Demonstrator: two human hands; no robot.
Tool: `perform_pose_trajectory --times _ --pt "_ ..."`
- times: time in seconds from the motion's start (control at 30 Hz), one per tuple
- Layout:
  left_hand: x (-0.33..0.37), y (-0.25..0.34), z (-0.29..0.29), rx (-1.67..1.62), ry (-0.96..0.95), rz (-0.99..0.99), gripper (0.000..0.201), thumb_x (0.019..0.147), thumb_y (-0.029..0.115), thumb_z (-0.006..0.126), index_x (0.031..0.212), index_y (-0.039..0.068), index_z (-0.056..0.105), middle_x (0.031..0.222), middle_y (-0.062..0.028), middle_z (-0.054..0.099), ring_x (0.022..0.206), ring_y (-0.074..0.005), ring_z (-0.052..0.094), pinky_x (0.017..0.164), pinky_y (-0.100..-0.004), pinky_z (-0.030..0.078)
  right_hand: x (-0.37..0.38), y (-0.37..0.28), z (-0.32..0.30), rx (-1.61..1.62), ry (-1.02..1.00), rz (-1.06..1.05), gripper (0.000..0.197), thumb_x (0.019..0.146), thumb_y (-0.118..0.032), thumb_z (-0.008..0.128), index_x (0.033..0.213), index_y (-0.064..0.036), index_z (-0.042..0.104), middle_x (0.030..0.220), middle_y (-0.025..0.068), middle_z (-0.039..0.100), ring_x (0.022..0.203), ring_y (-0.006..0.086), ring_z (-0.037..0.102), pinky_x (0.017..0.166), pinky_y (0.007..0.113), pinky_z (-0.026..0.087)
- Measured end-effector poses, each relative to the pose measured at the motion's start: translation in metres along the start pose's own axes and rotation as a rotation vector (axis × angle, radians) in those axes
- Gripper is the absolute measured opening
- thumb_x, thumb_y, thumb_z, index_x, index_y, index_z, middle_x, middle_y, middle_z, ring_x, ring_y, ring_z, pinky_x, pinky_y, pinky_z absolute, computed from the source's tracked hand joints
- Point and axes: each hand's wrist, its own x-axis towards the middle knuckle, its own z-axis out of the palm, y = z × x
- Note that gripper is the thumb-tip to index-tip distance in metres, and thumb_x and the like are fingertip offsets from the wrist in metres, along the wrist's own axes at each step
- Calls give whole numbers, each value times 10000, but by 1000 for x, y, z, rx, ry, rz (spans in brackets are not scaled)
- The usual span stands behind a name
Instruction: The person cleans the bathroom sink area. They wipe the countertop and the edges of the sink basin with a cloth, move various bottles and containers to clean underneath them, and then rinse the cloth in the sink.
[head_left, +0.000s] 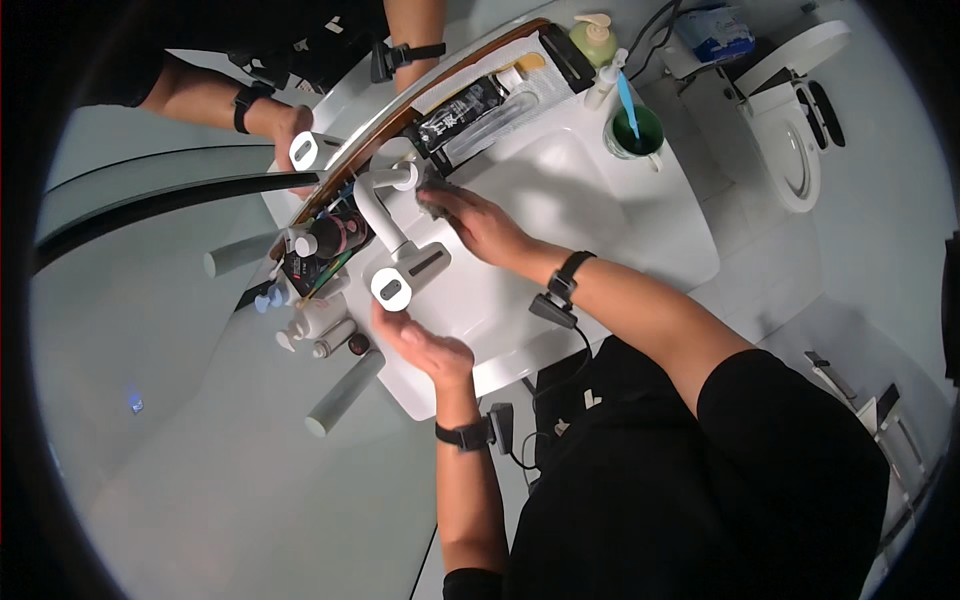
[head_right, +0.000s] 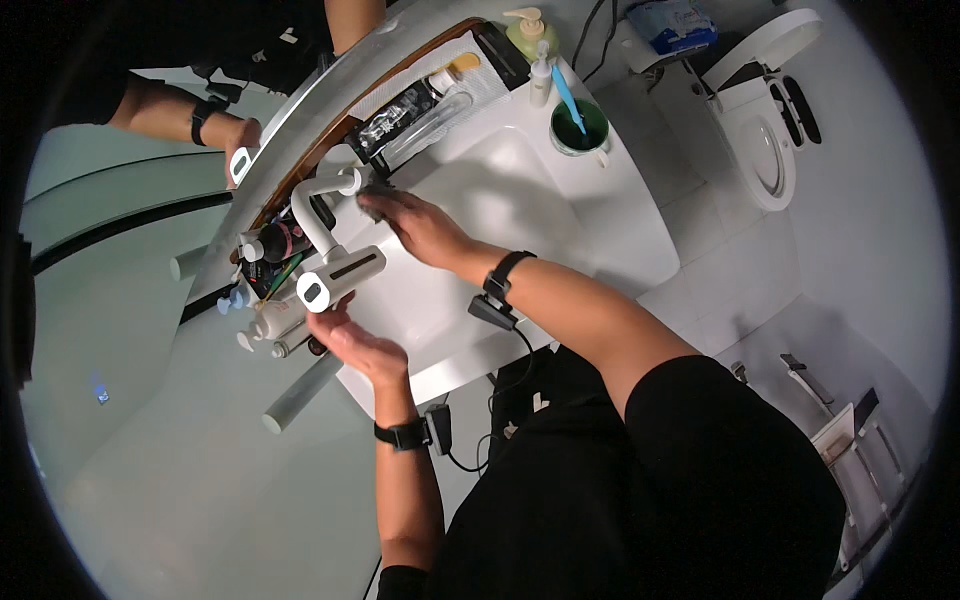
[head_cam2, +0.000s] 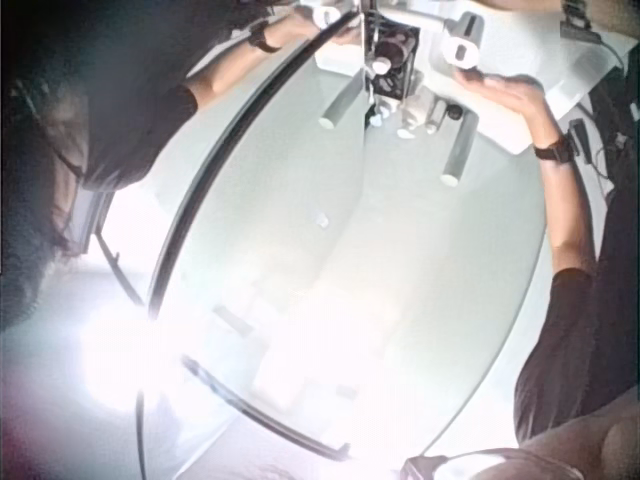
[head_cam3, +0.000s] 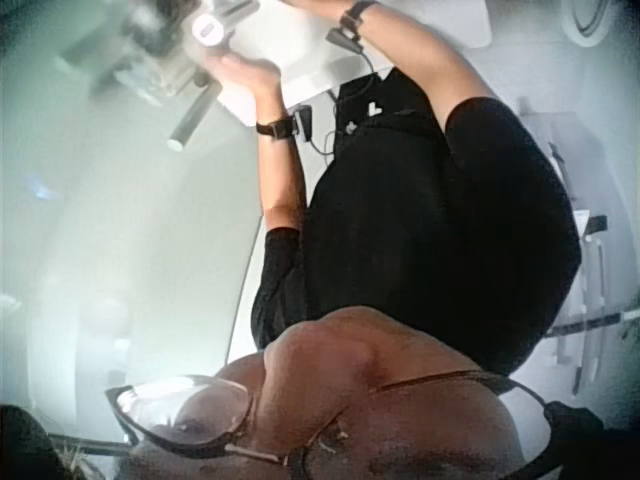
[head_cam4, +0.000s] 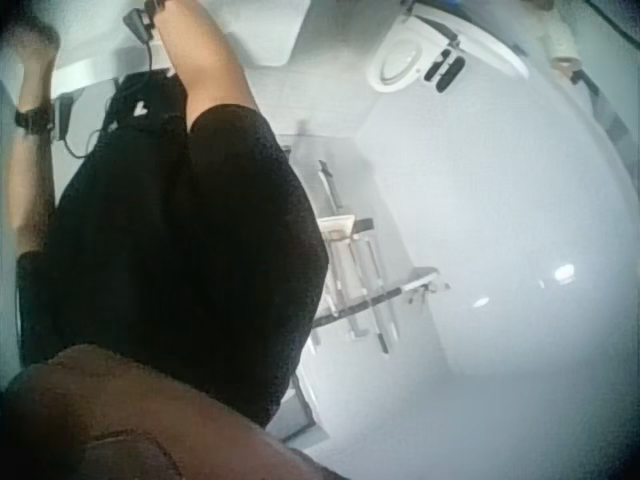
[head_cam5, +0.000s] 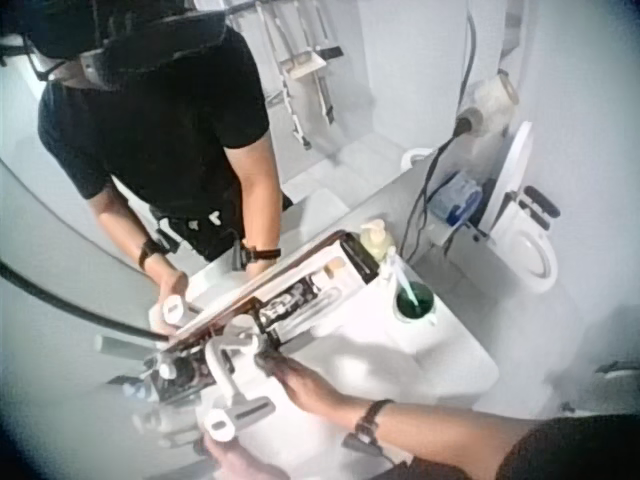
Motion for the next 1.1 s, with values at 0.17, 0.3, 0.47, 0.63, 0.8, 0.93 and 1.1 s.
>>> perform_pose_trajectory --times 0.17,0.3,0.47,0.63,0.8,0.93,1.1 --pt "13 -69 1 246 -393 -308 471 1125 137 485 1554 -59 470 1534 -226 563 1391 -299 565 1167 -411 434 -10 14 10 195 -23 439 526 931 117 602 1420 -69 652 1372 208 702 1215 407 693 1048 448 583" --pt "42 -90 25 140 -390 -216 513 1084 6 460 1596 -21 442 1581 -203 539 1456 -293 538 1203 -401 420 -5 -8 20 146 184 194 443 876 51 743 1304 -60 717 1198 190 739 1100 395 719 961 453 594" --pt "53 -82 48 17 -472 -190 522 1057 -8 496 1578 10 483 1585 -162 549 1465 -315 533 1206 -433 421 -4 36 18 27 90 232 396 873 50 765 1250 -70 738 1209 164 713 1139 391 692 954 453 598" --pt "50 -86 43 116 -353 -285 398 1130 217 611 1446 -23 583 1373 -174 675 1241 -239 656 1085 -380 514 5 15 13 55 -17 11 502 877 82 723 1341 -109 707 1279 143 714 1251 373 641 1073 477 550" --pt "55 -79 57 69 -298 -226 355 1116 278 659 1291 -30 646 1105 -107 750 1021 -163 682 922 -293 526 4 49 -3 -96 -163 -90 536 903 107 602 1390 -104 674 1329 142 713 1280 356 642 1104 470 542" --pt "57 -81 56 111 -306 -282 356 1110 293 671 1266 -28 659 1065 -96 745 968 -142 667 881 -279 520 -14 67 -11 -105 17 240 436 915 99 603 1324 -33 677 1144 174 763 1069 380 750 919 429 607" --pt "58 -86 56 186 -275 -187 386 1106 330 677 1175 -49 692 981 -89 740 841 -132 648 779 -275 514 15 33 22 375 287 516 86 1052 -47 640 1084 5 700 986 164 756 903 221 726 803 370 560"
